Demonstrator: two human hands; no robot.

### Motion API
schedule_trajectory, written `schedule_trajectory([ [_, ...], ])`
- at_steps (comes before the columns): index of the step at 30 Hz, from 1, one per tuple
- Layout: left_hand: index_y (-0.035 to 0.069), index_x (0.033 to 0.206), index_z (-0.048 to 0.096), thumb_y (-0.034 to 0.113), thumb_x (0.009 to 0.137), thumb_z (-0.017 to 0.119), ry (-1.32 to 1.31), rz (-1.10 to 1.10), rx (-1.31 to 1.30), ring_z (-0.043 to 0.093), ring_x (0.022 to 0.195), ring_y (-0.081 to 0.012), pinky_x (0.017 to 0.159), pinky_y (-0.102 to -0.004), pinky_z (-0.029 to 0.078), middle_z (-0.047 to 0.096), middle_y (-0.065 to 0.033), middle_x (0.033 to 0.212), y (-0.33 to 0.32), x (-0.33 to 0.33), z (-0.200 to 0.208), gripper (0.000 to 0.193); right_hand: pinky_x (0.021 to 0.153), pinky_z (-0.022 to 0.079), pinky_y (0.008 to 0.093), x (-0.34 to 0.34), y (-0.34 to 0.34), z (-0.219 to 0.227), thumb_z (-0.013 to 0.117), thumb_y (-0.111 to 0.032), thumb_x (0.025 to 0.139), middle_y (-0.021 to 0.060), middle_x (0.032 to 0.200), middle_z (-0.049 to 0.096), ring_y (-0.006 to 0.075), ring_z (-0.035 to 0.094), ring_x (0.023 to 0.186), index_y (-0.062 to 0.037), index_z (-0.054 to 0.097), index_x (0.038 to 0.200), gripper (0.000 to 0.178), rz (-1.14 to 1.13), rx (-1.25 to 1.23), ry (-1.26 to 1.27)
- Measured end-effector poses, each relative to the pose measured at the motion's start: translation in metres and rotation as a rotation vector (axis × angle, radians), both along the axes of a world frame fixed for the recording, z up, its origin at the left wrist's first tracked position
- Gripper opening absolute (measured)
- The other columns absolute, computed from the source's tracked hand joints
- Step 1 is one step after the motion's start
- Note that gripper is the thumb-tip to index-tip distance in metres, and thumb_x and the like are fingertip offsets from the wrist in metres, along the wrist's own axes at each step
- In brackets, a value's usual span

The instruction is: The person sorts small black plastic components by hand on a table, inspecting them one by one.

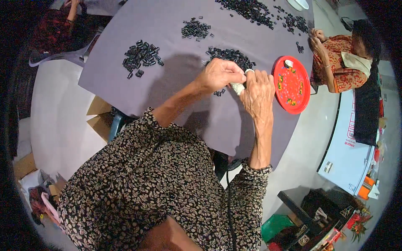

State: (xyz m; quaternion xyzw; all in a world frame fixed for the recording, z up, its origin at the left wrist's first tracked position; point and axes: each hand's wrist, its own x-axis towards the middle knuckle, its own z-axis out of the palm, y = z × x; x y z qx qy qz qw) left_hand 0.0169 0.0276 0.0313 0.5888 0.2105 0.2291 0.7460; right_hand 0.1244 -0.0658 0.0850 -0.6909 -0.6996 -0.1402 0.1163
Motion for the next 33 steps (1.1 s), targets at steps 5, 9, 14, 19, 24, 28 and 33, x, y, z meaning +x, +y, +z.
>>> schedule_trajectory([
  [5, -0.001, 0.079, 0.062, 0.015, 0.074, 0.065, 0.001, -0.023, -0.031, 0.055, 0.062, -0.0081, 0.054, -0.0228, 0.044, 0.061, -0.0036, 0.069, 0.000, -0.001, -0.002, 0.016, 0.062, 0.035, 0.0404, 0.000, -0.002, -0.008, 0.058, -0.011, 0.063, 0.0140, 0.070, 0.046, 0.0313, 0.046, 0.069, -0.0016, 0.047, 0.075, 0.019, -0.032, -0.053, 0.036],
  [9, -0.001, 0.079, 0.062, 0.015, 0.074, 0.065, 0.057, -0.113, -0.018, 0.056, 0.063, -0.0087, 0.054, -0.0228, 0.044, 0.061, -0.0037, 0.071, 0.001, -0.007, 0.002, 0.016, 0.059, 0.035, 0.0393, 0.004, -0.008, -0.023, 0.061, -0.017, 0.063, 0.0129, 0.065, 0.046, 0.0307, 0.046, 0.065, -0.0027, 0.046, 0.071, 0.022, 0.017, 0.028, 0.090],
  [14, -0.002, 0.072, 0.062, 0.018, 0.069, 0.064, 0.054, -0.090, -0.072, 0.056, 0.056, -0.0100, 0.050, -0.0225, 0.045, 0.060, -0.0058, 0.064, -0.001, -0.013, 0.001, 0.021, 0.054, 0.036, 0.0391, -0.002, -0.006, -0.034, 0.065, -0.028, 0.064, 0.0121, 0.062, 0.047, 0.0291, 0.047, 0.059, -0.0043, 0.047, 0.064, 0.030, 0.034, 0.065, 0.129],
  [19, -0.003, 0.075, 0.062, 0.019, 0.070, 0.062, 0.112, -0.102, -0.032, 0.057, 0.058, -0.0116, 0.050, -0.0225, 0.047, 0.060, -0.0076, 0.068, -0.001, -0.018, 0.007, 0.023, 0.056, 0.040, 0.0398, -0.001, -0.006, -0.042, 0.067, -0.024, 0.061, 0.0121, 0.060, 0.050, 0.0290, 0.050, 0.061, -0.0048, 0.048, 0.063, 0.027, 0.067, 0.060, 0.168],
  [24, -0.004, 0.075, 0.062, 0.020, 0.070, 0.061, 0.182, -0.138, -0.079, 0.055, 0.056, -0.0114, 0.050, -0.0220, 0.046, 0.059, -0.0069, 0.067, -0.005, -0.025, 0.008, 0.025, 0.059, 0.040, 0.0393, -0.004, -0.011, -0.047, 0.064, -0.016, 0.061, 0.0106, 0.061, 0.051, 0.0286, 0.052, 0.062, -0.0048, 0.048, 0.063, 0.020, 0.086, 0.016, 0.209],
  [28, -0.002, 0.076, 0.062, 0.019, 0.071, 0.062, 0.170, -0.166, -0.230, 0.054, 0.055, -0.0101, 0.051, -0.0214, 0.044, 0.058, -0.0055, 0.067, -0.011, -0.026, -0.011, 0.022, 0.058, 0.040, 0.0392, -0.007, -0.017, -0.055, 0.063, -0.016, 0.062, 0.0102, 0.061, 0.051, 0.0287, 0.052, 0.061, -0.0052, 0.048, 0.063, 0.019, 0.094, -0.009, 0.208],
  [33, 0.001, 0.077, 0.062, 0.018, 0.074, 0.062, 0.126, -0.189, -0.163, 0.052, 0.057, -0.0084, 0.052, -0.0210, 0.042, 0.058, -0.0035, 0.068, -0.003, -0.039, -0.025, 0.018, 0.056, 0.041, 0.0417, -0.017, -0.019, -0.052, 0.065, -0.023, 0.067, 0.0143, 0.062, 0.054, 0.0319, 0.054, 0.061, -0.0029, 0.051, 0.065, 0.024, 0.023, -0.097, 0.280],
])
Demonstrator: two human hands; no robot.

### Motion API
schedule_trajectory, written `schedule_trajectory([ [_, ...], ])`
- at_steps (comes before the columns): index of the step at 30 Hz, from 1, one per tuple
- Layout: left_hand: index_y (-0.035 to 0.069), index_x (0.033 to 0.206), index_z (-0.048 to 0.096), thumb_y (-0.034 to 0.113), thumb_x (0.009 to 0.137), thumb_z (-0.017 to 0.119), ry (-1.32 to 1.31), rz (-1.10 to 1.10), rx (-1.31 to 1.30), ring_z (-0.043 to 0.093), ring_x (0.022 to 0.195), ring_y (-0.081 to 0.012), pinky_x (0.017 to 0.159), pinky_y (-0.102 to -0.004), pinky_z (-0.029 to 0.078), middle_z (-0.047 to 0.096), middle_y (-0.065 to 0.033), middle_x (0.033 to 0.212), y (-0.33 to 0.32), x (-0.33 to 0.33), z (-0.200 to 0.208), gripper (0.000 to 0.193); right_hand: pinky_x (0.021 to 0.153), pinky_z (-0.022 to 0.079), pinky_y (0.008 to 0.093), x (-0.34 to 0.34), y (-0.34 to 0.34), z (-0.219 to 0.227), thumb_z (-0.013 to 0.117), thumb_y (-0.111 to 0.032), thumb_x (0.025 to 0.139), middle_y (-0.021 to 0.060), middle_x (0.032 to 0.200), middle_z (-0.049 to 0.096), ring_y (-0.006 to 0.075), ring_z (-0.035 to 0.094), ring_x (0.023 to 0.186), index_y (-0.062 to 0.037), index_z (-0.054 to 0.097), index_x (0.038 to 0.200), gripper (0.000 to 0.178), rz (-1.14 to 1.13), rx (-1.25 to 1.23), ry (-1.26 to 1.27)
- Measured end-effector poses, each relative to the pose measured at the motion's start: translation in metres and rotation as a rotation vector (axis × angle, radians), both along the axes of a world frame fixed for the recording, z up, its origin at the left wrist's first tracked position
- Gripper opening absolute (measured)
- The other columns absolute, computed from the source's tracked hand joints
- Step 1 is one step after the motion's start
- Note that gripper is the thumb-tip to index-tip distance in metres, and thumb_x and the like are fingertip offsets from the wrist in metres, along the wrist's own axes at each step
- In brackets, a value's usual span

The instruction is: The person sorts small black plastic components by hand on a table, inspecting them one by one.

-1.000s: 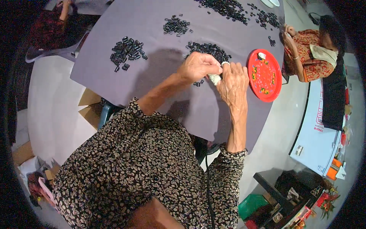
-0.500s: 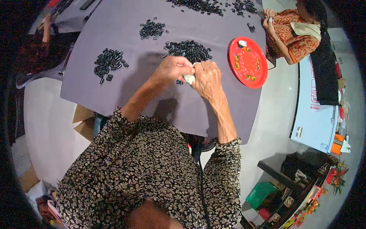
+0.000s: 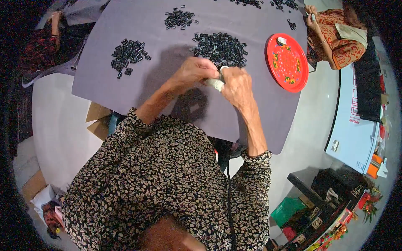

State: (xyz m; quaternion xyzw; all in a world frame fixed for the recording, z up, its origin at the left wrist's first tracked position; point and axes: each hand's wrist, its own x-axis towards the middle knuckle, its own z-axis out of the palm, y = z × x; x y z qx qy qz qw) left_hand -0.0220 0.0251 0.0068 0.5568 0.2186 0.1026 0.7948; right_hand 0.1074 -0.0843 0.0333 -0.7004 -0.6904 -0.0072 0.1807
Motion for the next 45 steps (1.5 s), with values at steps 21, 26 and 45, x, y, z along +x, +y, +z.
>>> schedule_trajectory([
  [21, 0.005, 0.084, 0.062, 0.016, 0.074, 0.056, 0.532, 0.576, 1.434, 0.055, 0.081, -0.0315, 0.070, -0.0410, 0.044, 0.057, -0.0150, 0.081, 0.083, -0.108, -0.018, 0.016, 0.061, 0.044, 0.0385, 0.022, 0.006, -0.034, 0.053, -0.005, 0.075, 0.0156, 0.078, 0.058, 0.0349, 0.055, 0.070, -0.0062, 0.060, 0.088, 0.015, -0.151, -0.081, 0.216],
  [26, 0.005, 0.089, 0.061, 0.016, 0.075, 0.060, 0.475, 0.546, 1.394, 0.055, 0.084, -0.0292, 0.073, -0.0365, 0.044, 0.058, -0.0117, 0.085, 0.072, -0.097, -0.009, 0.018, 0.062, 0.044, 0.0409, 0.019, 0.009, -0.026, 0.057, -0.013, 0.076, 0.0149, 0.078, 0.058, 0.0351, 0.056, 0.071, -0.0069, 0.059, 0.088, 0.014, -0.161, -0.183, 0.103],
  [45, 0.009, 0.084, 0.058, 0.008, 0.073, 0.054, 0.101, 0.236, 1.247, 0.054, 0.076, -0.0311, 0.067, -0.0410, 0.044, 0.053, -0.0128, 0.078, 0.012, -0.002, -0.040, 0.012, 0.056, 0.041, 0.0447, 0.012, 0.028, -0.035, 0.055, -0.006, 0.069, 0.0184, 0.068, 0.055, 0.0364, 0.054, 0.065, -0.0027, 0.054, 0.076, 0.007, -0.076, -0.095, 0.143],
])
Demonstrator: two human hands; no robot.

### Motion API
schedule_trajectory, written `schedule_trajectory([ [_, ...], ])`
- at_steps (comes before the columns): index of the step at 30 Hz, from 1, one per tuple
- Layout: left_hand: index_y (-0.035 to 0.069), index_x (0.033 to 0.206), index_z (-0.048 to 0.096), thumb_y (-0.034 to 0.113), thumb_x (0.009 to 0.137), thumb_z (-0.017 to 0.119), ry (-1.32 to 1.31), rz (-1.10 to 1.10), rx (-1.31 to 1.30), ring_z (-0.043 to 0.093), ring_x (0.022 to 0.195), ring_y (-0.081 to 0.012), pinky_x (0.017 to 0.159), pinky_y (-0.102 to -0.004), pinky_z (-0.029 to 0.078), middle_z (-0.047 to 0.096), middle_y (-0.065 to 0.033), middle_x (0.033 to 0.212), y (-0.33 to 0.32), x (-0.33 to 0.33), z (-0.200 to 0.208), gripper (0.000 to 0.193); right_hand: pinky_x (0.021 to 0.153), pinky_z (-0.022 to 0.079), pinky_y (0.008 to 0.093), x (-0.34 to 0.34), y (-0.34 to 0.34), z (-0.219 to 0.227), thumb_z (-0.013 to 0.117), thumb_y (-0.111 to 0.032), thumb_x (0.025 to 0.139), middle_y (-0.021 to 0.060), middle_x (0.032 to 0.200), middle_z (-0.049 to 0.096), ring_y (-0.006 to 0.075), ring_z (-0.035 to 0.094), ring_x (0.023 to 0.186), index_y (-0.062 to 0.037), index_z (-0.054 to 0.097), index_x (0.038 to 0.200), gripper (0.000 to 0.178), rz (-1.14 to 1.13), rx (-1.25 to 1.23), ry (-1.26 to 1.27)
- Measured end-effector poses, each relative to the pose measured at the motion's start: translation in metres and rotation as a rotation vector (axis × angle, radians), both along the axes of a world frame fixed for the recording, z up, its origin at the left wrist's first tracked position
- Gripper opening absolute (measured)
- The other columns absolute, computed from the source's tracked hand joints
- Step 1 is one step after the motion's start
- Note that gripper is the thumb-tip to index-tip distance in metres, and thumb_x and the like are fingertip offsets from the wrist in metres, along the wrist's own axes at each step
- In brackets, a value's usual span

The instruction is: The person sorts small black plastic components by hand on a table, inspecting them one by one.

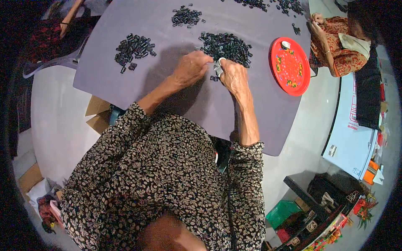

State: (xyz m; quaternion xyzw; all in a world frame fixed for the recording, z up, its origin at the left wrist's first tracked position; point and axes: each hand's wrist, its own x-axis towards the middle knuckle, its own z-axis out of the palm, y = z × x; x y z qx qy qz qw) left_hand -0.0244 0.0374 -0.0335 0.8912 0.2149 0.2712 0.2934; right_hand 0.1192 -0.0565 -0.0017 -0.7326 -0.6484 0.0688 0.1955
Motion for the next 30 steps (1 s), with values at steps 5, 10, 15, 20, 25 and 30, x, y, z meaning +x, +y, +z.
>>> schedule_trajectory([
  [5, 0.010, 0.072, 0.056, 0.009, 0.069, 0.054, -0.123, 0.059, 0.023, 0.053, 0.068, -0.0324, 0.058, -0.0446, 0.044, 0.051, -0.0120, 0.070, -0.006, 0.006, -0.010, 0.003, 0.054, 0.041, 0.0390, 0.004, -0.010, 0.004, 0.054, -0.004, 0.072, 0.0203, 0.068, 0.055, 0.0368, 0.053, 0.061, -0.0002, 0.055, 0.076, 0.006, -0.120, 0.098, 0.165],
  [10, 0.010, 0.074, 0.057, 0.009, 0.069, 0.054, -0.102, 0.044, 0.036, 0.054, 0.069, -0.0315, 0.058, -0.0445, 0.045, 0.051, -0.0115, 0.071, -0.007, 0.012, -0.009, 0.006, 0.054, 0.040, 0.0377, 0.007, -0.021, 0.005, 0.051, -0.001, 0.070, 0.0200, 0.067, 0.052, 0.0359, 0.050, 0.059, 0.0000, 0.054, 0.076, 0.007, -0.130, 0.089, 0.173],
  [15, 0.009, 0.078, 0.058, 0.009, 0.071, 0.055, -0.024, 0.017, 0.043, 0.054, 0.072, -0.0312, 0.062, -0.0426, 0.045, 0.052, -0.0118, 0.073, -0.006, 0.018, -0.007, 0.008, 0.054, 0.040, 0.0382, 0.001, -0.017, 0.005, 0.052, -0.002, 0.069, 0.0197, 0.067, 0.051, 0.0345, 0.051, 0.060, 0.0004, 0.054, 0.075, 0.006, -0.104, 0.082, 0.136],
  [20, 0.006, 0.083, 0.060, 0.010, 0.072, 0.057, -0.069, 0.032, -0.009, 0.054, 0.072, -0.0310, 0.063, -0.0402, 0.044, 0.052, -0.0120, 0.072, 0.002, 0.003, -0.010, 0.011, 0.055, 0.041, 0.0411, -0.012, -0.016, 0.003, 0.054, -0.004, 0.069, 0.0190, 0.066, 0.052, 0.0361, 0.053, 0.062, 0.0001, 0.052, 0.071, 0.005, -0.056, 0.099, 0.092],
  [25, 0.005, 0.082, 0.058, 0.009, 0.073, 0.058, -0.111, 0.052, -0.076, 0.054, 0.070, -0.0315, 0.060, -0.0390, 0.043, 0.053, -0.0119, 0.072, 0.003, -0.011, -0.007, 0.009, 0.056, 0.042, 0.0449, -0.026, -0.005, 0.000, 0.055, -0.008, 0.071, 0.0201, 0.065, 0.055, 0.0378, 0.055, 0.062, 0.0000, 0.051, 0.068, 0.009, 0.000, 0.034, -0.006],
  [30, 0.006, 0.077, 0.057, 0.009, 0.073, 0.057, -0.110, 0.047, -0.096, 0.054, 0.070, -0.0320, 0.061, -0.0412, 0.043, 0.053, -0.0126, 0.070, 0.001, -0.013, -0.007, 0.006, 0.054, 0.045, 0.0445, -0.034, 0.007, 0.008, 0.054, -0.003, 0.064, 0.0212, 0.064, 0.057, 0.0360, 0.058, 0.062, 0.0014, 0.052, 0.067, 0.006, -0.052, -0.104, -0.100],
])
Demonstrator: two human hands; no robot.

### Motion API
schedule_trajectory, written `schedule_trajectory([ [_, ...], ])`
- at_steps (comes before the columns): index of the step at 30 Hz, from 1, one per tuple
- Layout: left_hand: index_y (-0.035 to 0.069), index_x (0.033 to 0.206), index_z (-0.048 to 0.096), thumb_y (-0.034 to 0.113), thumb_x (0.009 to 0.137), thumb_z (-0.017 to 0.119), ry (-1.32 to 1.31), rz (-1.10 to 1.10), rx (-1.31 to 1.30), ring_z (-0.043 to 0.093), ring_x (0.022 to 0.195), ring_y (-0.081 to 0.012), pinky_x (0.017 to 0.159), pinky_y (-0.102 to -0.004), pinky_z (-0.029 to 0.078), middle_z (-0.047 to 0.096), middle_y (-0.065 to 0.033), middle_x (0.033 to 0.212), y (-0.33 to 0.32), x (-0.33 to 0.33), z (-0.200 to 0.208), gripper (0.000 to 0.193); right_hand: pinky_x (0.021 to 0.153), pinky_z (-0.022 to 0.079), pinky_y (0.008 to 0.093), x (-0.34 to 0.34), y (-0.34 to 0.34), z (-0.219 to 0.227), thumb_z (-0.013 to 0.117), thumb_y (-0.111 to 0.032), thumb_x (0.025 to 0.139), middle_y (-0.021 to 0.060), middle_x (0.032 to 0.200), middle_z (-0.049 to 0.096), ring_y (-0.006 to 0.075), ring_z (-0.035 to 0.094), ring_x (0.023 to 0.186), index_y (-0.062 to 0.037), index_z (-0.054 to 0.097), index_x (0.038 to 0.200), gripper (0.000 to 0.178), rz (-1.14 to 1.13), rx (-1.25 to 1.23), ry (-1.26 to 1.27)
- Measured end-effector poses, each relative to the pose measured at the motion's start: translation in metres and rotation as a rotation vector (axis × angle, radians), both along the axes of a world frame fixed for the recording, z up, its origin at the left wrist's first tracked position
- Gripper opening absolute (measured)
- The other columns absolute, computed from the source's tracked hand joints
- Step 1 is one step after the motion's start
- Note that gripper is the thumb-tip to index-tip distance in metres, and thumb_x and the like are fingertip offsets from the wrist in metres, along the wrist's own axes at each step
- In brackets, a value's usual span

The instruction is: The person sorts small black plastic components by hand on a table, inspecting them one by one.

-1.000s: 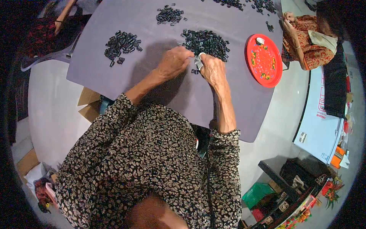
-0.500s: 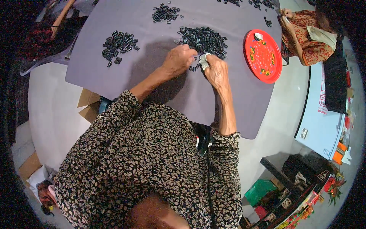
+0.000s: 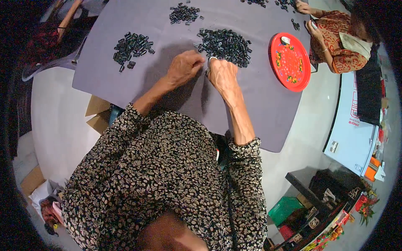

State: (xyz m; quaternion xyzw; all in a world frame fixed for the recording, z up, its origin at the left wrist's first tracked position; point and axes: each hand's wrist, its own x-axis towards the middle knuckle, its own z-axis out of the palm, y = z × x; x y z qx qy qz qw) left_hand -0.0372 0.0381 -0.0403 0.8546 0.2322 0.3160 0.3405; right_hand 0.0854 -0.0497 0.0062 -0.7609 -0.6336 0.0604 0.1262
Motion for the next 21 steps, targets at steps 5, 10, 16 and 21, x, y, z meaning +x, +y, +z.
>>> schedule_trajectory([
  [5, 0.004, 0.079, 0.059, 0.011, 0.073, 0.059, -0.043, 0.013, 0.022, 0.054, 0.066, -0.0298, 0.059, -0.0371, 0.043, 0.053, -0.0130, 0.068, -0.004, -0.010, 0.006, 0.009, 0.057, 0.044, 0.0448, 0.002, 0.005, 0.001, 0.055, -0.009, 0.068, 0.0248, 0.063, 0.054, 0.0400, 0.055, 0.063, 0.0011, 0.054, 0.072, 0.011, 0.015, -0.016, -0.006],
  [10, 0.002, 0.086, 0.061, 0.012, 0.075, 0.061, -0.155, -0.137, -0.686, 0.054, 0.065, -0.0092, 0.059, -0.0241, 0.043, 0.061, -0.0035, 0.075, -0.014, -0.012, 0.016, 0.015, 0.050, 0.043, 0.0306, 0.001, -0.011, 0.001, 0.057, -0.008, 0.074, 0.0111, 0.063, 0.057, 0.0216, 0.054, 0.053, -0.0005, 0.057, 0.077, 0.008, -0.180, 0.140, 0.681],
  [16, -0.001, 0.091, 0.060, 0.009, 0.077, 0.058, -0.389, -0.223, -1.057, 0.051, 0.066, -0.0042, 0.058, -0.0184, 0.041, 0.060, -0.0013, 0.075, -0.030, -0.007, 0.024, 0.017, 0.051, 0.041, 0.0213, -0.012, -0.018, 0.016, 0.054, -0.004, 0.081, 0.0020, 0.068, 0.057, 0.0086, 0.051, 0.055, -0.0006, 0.058, 0.086, 0.007, -0.264, 0.265, 1.225],
  [21, 0.000, 0.087, 0.061, 0.010, 0.076, 0.059, -0.258, -0.099, -1.001, 0.050, 0.062, -0.0043, 0.055, -0.0187, 0.041, 0.060, -0.0001, 0.072, -0.031, -0.008, 0.024, 0.015, 0.053, 0.041, 0.0217, -0.009, -0.028, 0.012, 0.056, -0.007, 0.079, 0.0013, 0.069, 0.057, 0.0082, 0.051, 0.057, -0.0017, 0.058, 0.085, 0.009, -0.266, 0.216, 1.032],
])
